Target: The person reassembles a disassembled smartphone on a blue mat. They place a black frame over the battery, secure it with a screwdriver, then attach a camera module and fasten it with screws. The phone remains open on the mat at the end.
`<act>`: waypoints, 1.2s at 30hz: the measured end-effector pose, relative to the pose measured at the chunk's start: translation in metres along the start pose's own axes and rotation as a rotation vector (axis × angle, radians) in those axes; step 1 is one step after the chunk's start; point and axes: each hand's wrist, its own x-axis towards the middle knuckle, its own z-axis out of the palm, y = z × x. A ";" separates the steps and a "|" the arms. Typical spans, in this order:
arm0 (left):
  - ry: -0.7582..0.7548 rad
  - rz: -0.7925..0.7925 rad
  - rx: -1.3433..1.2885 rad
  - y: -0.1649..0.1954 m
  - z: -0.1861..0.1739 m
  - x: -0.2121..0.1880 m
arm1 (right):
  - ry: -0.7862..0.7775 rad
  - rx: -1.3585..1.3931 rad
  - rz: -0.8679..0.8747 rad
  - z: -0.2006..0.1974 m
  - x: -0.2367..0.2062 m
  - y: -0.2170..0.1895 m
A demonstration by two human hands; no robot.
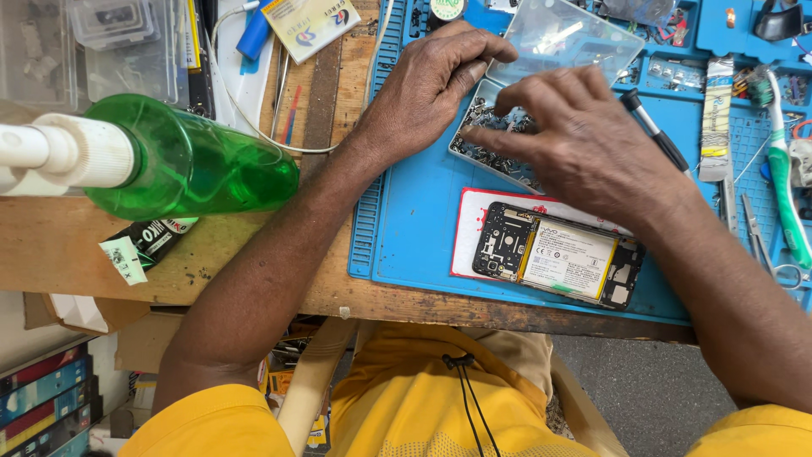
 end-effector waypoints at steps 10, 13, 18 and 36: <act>0.028 0.030 -0.025 -0.004 0.003 -0.001 | 0.140 0.072 0.154 -0.004 -0.035 0.043; 0.042 0.038 -0.031 -0.006 0.004 -0.001 | -0.083 0.145 0.403 -0.021 -0.054 0.058; 0.060 0.016 -0.020 -0.006 0.006 0.000 | -0.547 0.163 0.741 -0.029 -0.079 0.054; 0.079 0.070 -0.023 -0.016 0.010 0.002 | 0.360 1.268 0.722 -0.001 -0.083 0.039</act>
